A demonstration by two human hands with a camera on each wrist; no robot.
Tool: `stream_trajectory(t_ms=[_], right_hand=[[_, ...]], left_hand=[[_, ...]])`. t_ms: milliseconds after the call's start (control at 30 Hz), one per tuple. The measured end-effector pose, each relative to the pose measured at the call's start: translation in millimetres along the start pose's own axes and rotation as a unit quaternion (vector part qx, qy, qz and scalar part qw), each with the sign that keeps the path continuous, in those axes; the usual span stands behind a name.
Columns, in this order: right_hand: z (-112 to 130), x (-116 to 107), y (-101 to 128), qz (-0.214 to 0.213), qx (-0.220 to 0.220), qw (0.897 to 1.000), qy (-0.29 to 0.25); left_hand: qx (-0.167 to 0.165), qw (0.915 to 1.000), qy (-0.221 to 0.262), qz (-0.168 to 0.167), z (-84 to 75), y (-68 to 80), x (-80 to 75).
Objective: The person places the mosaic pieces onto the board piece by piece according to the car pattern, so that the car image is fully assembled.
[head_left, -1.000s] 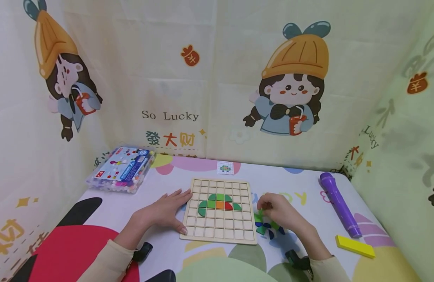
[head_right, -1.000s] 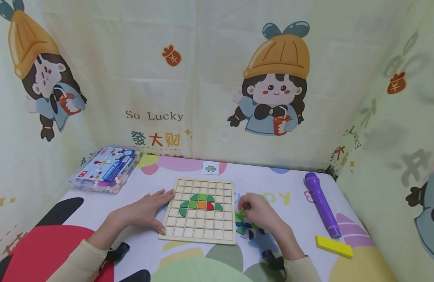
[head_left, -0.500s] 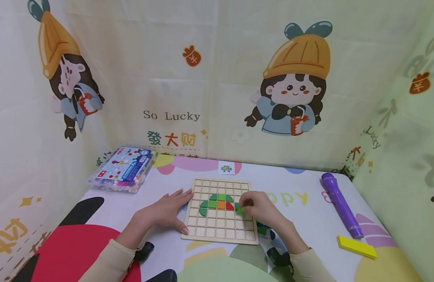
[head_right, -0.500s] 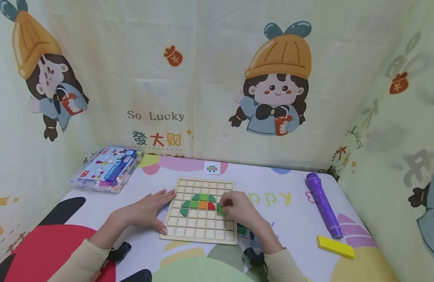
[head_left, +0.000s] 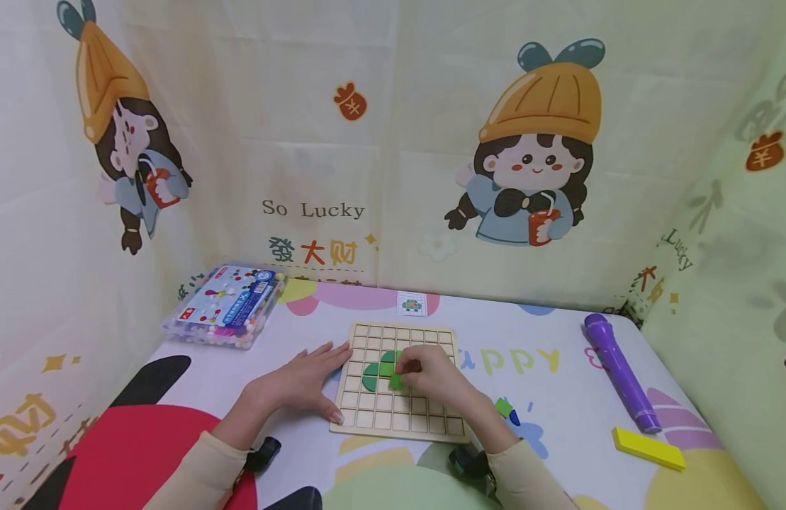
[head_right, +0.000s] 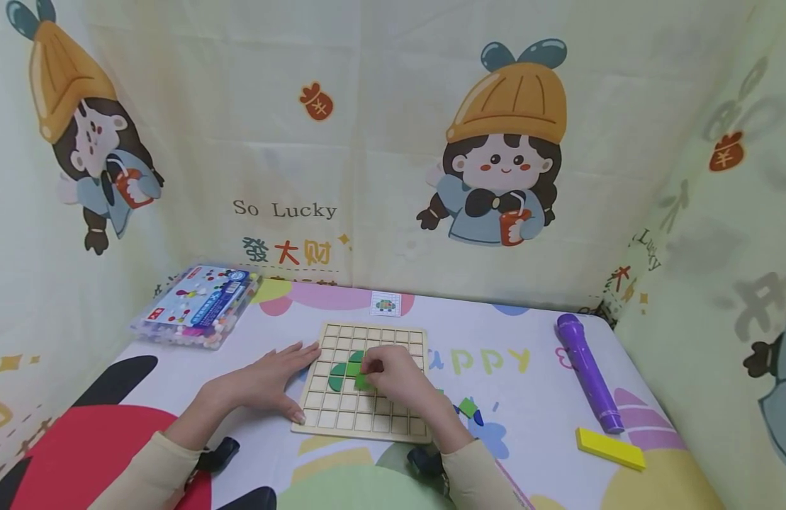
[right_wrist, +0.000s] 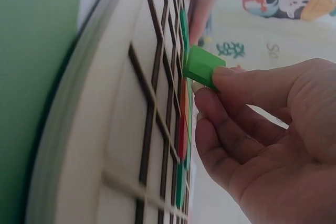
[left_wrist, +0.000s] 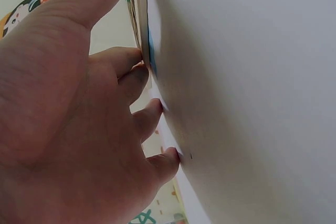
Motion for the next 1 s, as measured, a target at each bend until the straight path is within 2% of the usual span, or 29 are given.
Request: stream_trajectory(t_ms=[233,633,833,1000], right_hand=[[6,14,-8,0.011,0.001,1.0,-0.002],[10,21,-10,-0.009,-0.015,0.995,0.095],[12,21,-5,0.016,-0.023,0.995,0.091],[12,11,0,0.009,-0.031,0.996,0.085]], left_hand=[[-0.003,1.0,-0.002,0.003,-1.2,-0.8,0.0],[0.004,0.9999,-0.011,0.004,2.0,-2.3,0.8],[-0.002,0.9998,-0.017,0.007,4.2,-2.4,3.0],[-0.006,0.9998,-0.017,0.004,4.3,-2.5,2.1]])
Point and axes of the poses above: each hand's wrist, its own y-axis away from the middle knuckle, its own x-axis out of the palm, z = x × y, the point moved 4 cm from there along -y, towards the middle knuckle, and after that the axes turned 2 degrees about -y, right-handed, at the moved point
